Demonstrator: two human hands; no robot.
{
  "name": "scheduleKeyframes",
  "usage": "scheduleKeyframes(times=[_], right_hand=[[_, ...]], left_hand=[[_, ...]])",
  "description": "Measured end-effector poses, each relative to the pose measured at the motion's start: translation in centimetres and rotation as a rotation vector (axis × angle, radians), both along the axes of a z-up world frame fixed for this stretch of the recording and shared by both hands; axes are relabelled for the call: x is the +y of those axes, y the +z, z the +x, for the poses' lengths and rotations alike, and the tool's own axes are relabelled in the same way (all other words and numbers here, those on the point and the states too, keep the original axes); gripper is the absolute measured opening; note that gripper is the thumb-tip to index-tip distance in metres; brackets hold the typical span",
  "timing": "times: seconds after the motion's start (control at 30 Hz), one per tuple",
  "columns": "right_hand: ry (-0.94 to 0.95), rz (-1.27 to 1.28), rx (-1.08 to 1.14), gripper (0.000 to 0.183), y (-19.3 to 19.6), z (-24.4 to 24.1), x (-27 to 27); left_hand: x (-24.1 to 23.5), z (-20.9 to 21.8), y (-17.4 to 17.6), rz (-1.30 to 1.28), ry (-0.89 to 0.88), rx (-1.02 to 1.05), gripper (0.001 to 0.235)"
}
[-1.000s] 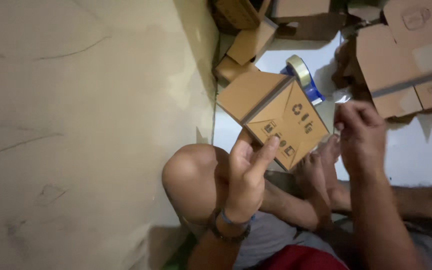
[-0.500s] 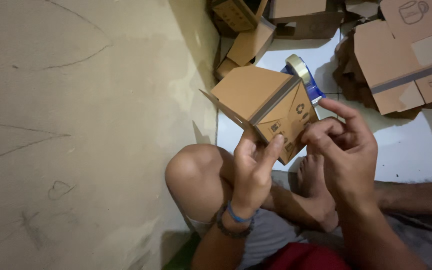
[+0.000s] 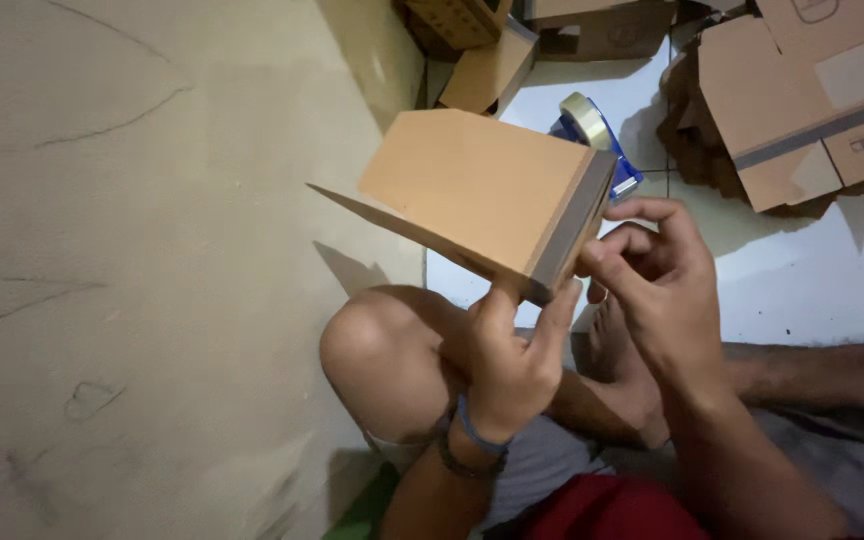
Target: The person sits on the floor and assembles a small cardboard box by folding its flaps and securing them with tape. They repeatedly pick up flat cardboard pieces, fold them into shape, and apply tape to the edges to hold the structure together.
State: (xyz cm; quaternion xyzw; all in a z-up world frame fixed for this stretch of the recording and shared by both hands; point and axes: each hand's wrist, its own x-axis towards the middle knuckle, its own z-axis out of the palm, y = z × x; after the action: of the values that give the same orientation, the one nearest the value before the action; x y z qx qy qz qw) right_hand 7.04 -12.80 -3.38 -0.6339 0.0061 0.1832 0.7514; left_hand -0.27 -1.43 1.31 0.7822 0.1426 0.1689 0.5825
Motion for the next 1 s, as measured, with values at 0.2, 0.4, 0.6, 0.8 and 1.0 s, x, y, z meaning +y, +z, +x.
scheduleKeyframes(times=[0.2,0.4,0.6,0.8,1.0], right_hand=[[0.23,-0.266,-0.149,0.07,-2.3,1.1,-1.3],[0.322,0.156,-0.467,0.112,-2.6,2.6,-4.3],[0.322,0.007,-0.627,0.074,0.2,2.9,-2.6],[0.015,0.156,-0.319,0.008,-3.0,3.5,-3.6],[0.03,-0.143,-0.4,0.029,-2.2,3.8,-5.3]], left_hand=[[0.3,-0.2,-1.1,-0.521,0.128,-0.107,0.04],[1.8,0.1,-0.6,-0.757,0.144,-0.017,0.051],[0.5,0.3,-0.5,-0.702,-0.154,0.103,0.044],[0.7,0.3,-0.5,-0.552,-0.329,0.278,0.036],[1.3,0.6,1.0,0.044,-0.392,0.428,0.025]])
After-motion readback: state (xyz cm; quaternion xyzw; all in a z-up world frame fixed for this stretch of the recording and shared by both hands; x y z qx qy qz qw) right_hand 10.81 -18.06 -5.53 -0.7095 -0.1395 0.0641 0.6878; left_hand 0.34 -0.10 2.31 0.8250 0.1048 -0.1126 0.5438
